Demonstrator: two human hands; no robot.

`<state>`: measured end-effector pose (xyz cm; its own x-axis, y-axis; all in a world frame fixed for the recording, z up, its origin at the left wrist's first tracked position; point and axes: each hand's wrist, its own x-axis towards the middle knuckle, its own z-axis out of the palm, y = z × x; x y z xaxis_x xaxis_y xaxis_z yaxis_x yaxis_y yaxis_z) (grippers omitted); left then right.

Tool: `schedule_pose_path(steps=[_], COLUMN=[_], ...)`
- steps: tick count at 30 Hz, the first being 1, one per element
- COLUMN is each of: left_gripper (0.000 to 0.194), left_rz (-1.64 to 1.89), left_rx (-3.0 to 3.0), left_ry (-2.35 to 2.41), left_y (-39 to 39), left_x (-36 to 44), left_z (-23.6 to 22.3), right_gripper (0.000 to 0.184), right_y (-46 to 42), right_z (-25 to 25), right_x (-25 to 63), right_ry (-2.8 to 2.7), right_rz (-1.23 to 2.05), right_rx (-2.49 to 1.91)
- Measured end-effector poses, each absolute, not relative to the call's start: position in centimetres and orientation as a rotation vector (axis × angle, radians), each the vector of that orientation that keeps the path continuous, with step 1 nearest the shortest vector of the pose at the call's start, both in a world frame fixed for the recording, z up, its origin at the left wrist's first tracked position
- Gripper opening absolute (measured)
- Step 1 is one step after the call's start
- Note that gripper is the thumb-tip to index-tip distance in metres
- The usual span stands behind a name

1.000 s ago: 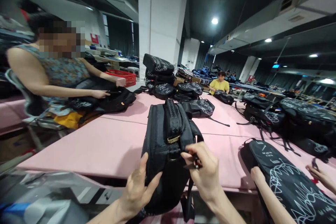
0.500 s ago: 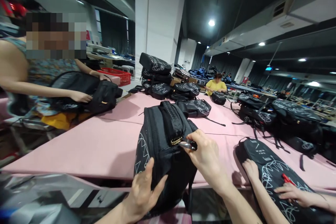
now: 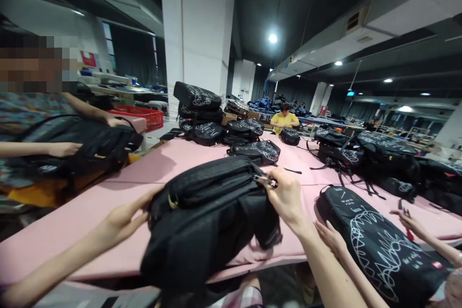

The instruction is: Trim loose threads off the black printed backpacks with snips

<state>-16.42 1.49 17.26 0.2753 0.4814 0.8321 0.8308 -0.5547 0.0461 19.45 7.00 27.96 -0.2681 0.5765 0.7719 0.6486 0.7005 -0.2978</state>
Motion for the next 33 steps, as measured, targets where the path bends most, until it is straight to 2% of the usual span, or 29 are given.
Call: schedule_pose_path(steps=[3, 5, 7, 11, 14, 16, 19, 21, 23, 26, 28, 33], left_gripper=[0.033, 0.030, 0.029, 0.043, 0.048, 0.048, 0.045, 0.047, 0.054, 0.076, 0.085, 0.082], left_rz=[-1.110, -1.296, -1.156, -0.727, -0.687, -0.723, -0.745, -0.696, -0.612, -0.470, -0.396, -0.263], left_rx=[-2.028, -1.786, -1.928, -1.977, -1.994, -1.992, -1.971, -2.009, -2.072, -2.198, -2.277, -2.523], left_ry=[-1.221, -1.247, -1.035, -1.121, -1.083, -1.019, -1.019, -1.057, -1.130, -1.320, -1.475, -1.550], left_y=[3.3, 2.2, 0.4, -1.6, -1.6, -1.6, -2.2, -2.7, -3.1, -2.9, -2.3, -0.8], left_x=[-16.2, -12.4, -7.3, -0.1, 0.6, -0.2, -1.2, -1.4, -1.2, -1.2, -1.6, -2.7], left_z=[22.4, 25.5, 27.3, 27.3, 26.1, 25.5, 25.0, 24.9, 25.2, 26.4, 27.7, 29.5], right_gripper=[0.015, 0.017, 0.018, 0.017, 0.012, 0.007, 0.007, 0.015, 0.024, 0.028, 0.029, 0.028], right_y=[6.0, 5.8, 5.9, 5.9, 6.2, 6.6, 7.6, 8.3, 8.8, 9.1, 9.1, 9.9], right_z=[27.3, 27.1, 27.0, 26.9, 26.8, 27.0, 27.6, 28.3, 28.8, 28.8, 28.3, 28.9], right_x=[17.7, 17.2, 17.3, 18.5, 19.0, 19.0, 18.9, 18.6, 17.9, 16.7, 16.4, 17.0], right_ry=[-1.913, -1.892, -1.897, -1.919, -1.936, -1.962, -2.015, -1.973, -1.952, -1.927, -1.830, -2.006], right_rz=[0.000, 0.044, 0.099, 0.074, -0.136, -0.148, 0.247, 0.495, 0.637, 0.838, 0.932, 0.942], right_rx=[-0.913, -0.916, -0.922, -1.003, -1.162, -1.196, -1.061, -0.937, -0.839, -0.723, -0.662, -0.549])
